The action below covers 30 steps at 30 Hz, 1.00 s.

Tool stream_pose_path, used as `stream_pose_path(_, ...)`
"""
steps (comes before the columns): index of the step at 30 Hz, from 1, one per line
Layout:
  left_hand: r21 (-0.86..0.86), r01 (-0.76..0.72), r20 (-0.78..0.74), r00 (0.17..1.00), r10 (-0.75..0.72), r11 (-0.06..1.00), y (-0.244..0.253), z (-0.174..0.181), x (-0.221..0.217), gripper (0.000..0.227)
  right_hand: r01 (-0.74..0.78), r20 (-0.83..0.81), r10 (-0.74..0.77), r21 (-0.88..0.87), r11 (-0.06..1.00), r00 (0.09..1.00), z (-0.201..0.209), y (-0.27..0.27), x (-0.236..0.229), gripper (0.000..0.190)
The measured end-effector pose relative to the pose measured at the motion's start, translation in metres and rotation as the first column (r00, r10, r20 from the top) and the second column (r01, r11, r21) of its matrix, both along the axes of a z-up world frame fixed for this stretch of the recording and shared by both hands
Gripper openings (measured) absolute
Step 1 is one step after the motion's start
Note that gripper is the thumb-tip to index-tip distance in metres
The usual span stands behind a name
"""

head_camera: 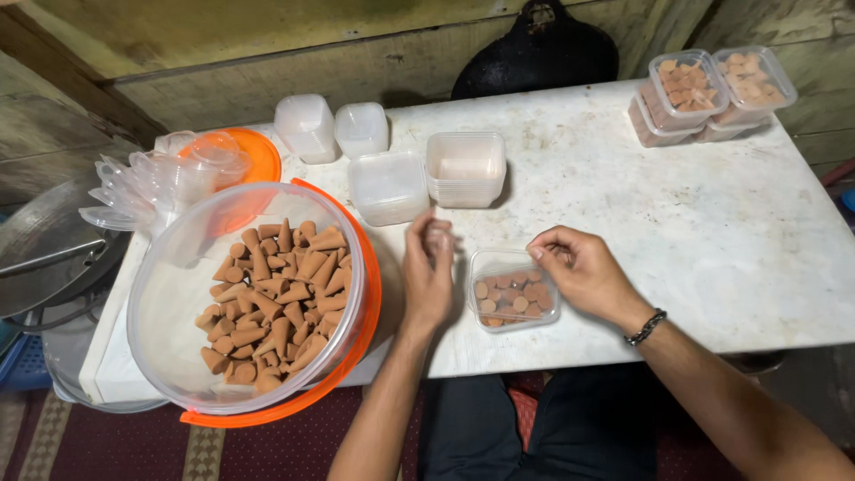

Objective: The person picks up brown incense cones from a large bucket and arranges them into several small rectangular plastic containers.

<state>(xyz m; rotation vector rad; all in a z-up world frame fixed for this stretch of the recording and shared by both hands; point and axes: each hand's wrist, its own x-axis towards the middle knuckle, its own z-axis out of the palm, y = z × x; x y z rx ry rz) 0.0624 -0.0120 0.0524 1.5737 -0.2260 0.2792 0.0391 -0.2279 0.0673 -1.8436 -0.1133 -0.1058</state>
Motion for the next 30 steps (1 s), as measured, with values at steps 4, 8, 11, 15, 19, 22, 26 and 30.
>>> stream_pose_path(4, 0.176, 0.105, -0.034, 0.994, -0.1, 0.979, 0.001, -0.015, -0.028, 0.039, -0.023, 0.036, 0.031, -0.209, 0.978, 0.999, -0.015, -0.006, 0.0, 0.009)
stream_pose_path(8, 0.278, 0.132, -0.073, 0.991, -0.116, 0.951, -0.001, -0.024, -0.042, 0.036, -0.061, 0.071, 0.084, -0.28, 0.958, 0.994, -0.026, -0.009, 0.01, 0.009)
stream_pose_path(11, 0.273, 0.115, -0.059, 0.993, -0.103, 0.955, -0.002, -0.031, -0.042, 0.034, -0.07, 0.065, 0.091, -0.274, 0.959, 0.994, -0.031, -0.009, 0.011, 0.009)
stream_pose_path(15, 0.23, 0.103, -0.036, 0.995, -0.097, 0.968, -0.002, -0.025, -0.043, 0.032, -0.07, 0.074, 0.084, -0.17, 0.983, 0.994, -0.036, -0.009, 0.009, 0.009)
stream_pose_path(19, 0.239, 0.075, -0.019, 0.997, -0.072, 0.968, -0.003, -0.029, -0.044, 0.031, 0.025, 0.143, -0.016, -0.066, 0.998, 0.99, -0.057, -0.017, 0.002, 0.019)
stream_pose_path(22, 0.229, 0.052, -0.012, 0.999, -0.051, 0.972, -0.002, -0.032, -0.044, 0.031, 0.043, 0.281, -0.024, -0.062, 0.997, 0.959, -0.07, -0.017, -0.009, 0.03)
stream_pose_path(26, 0.248, 0.039, 0.025, 0.999, -0.046, 0.968, -0.003, -0.029, -0.044, 0.031, -0.039, 0.376, 0.099, -0.163, 0.986, 0.921, -0.056, -0.007, -0.025, 0.053)
stream_pose_path(30, 0.266, 0.023, 0.048, 0.998, -0.037, 0.964, -0.004, -0.027, -0.045, 0.03, -0.106, 0.368, 0.221, -0.308, 0.945, 0.903, -0.047, 0.0, -0.03, 0.08)
